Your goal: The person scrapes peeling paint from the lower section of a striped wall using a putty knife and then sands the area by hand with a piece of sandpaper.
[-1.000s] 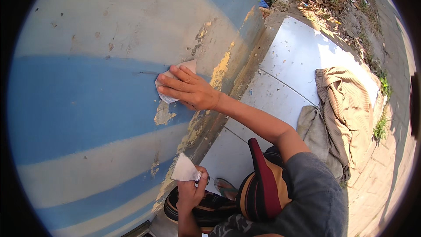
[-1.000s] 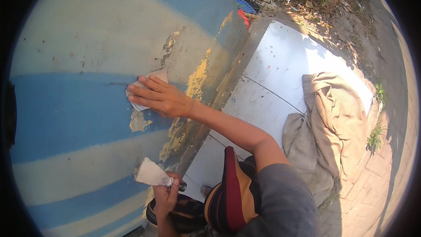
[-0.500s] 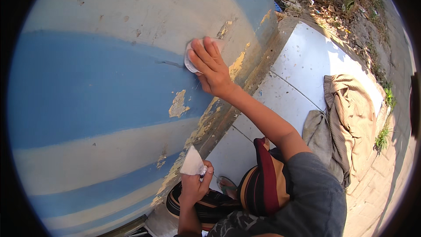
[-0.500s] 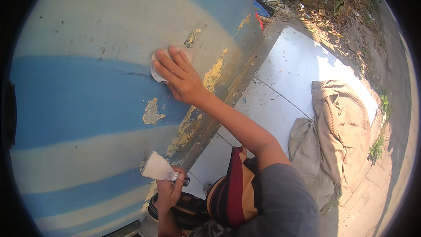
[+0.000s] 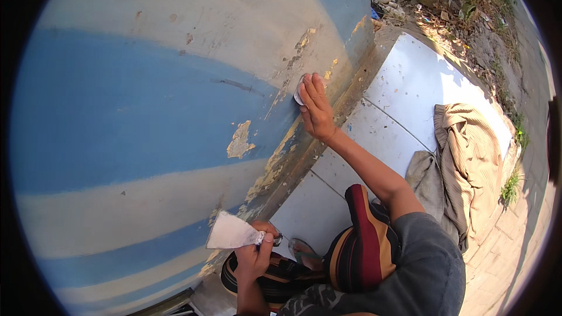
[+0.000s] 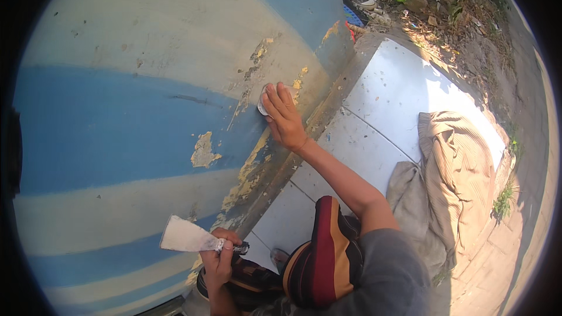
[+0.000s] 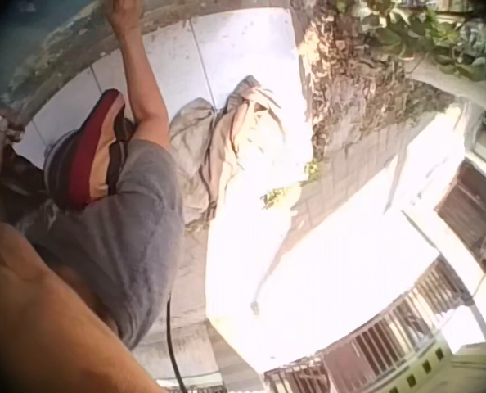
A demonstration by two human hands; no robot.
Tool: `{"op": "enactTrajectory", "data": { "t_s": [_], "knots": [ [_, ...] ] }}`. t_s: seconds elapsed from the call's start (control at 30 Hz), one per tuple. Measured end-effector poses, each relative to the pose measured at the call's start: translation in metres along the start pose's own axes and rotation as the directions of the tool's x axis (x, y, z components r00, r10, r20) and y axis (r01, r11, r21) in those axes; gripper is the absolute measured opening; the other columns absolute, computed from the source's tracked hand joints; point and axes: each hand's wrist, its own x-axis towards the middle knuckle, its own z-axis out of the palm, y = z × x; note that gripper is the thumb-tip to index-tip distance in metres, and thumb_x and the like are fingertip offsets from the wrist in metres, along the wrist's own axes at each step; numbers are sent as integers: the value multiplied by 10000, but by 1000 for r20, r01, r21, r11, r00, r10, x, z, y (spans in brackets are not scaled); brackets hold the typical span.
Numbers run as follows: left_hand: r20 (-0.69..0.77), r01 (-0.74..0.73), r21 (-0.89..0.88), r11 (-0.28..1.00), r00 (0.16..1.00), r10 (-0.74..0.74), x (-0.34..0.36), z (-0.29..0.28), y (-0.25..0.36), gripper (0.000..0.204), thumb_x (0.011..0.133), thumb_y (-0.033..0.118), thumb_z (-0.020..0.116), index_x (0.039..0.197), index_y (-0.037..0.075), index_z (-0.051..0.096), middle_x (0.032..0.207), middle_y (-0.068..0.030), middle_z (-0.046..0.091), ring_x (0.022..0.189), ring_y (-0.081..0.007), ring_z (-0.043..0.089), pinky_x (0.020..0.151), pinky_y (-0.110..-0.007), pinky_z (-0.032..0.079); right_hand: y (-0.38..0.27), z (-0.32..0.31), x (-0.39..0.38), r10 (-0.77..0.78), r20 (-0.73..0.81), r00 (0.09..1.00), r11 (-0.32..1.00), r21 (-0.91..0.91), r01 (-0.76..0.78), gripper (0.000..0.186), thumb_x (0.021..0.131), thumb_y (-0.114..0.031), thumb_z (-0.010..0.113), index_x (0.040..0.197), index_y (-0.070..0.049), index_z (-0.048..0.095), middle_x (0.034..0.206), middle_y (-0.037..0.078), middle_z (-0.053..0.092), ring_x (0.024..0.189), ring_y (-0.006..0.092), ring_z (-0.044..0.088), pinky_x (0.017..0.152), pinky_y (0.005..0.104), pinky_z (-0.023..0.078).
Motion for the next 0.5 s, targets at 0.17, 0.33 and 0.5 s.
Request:
{"op": "enactTrajectory", "data": {
  "t_s": [0.17, 0.33, 0.5],
  "knots": [
    [6, 100, -70, 992, 995, -100, 8, -7, -12, 120, 962, 107, 499, 935, -5, 534, 880, -138, 574, 806, -197, 565, 782, -335, 446, -66, 10, 92, -87, -54, 995, 971, 217, 97, 622, 830, 14, 624, 1431, -16, 465, 1533, 176, 390, 1458, 406, 269, 1175, 510, 233],
    [-34, 42, -52, 998, 998, -44, 14, -8, -1, 122, 968, 108, 492, 928, 1, 533, 868, -124, 570, 803, -191, 565, 773, -328, 444, 9, 13, -15, -119, -14, 993, 993, 18, 119, 566, 889, -13, 571, 1441, -2, 446, 1542, 202, 365, 1458, 427, 257, 1176, 504, 230],
    [-54, 29, -108, 994, 998, -35, 1, -11, -13, 108, 960, 83, 526, 941, -9, 578, 895, -137, 608, 819, -206, 585, 765, -334, 464, -59, 19, 8, 88, 17, 996, 971, 222, -89, 497, 906, -26, 550, 1399, 11, 498, 1510, 223, 407, 1440, 454, 281, 1172, 496, 246]
  ]
}}
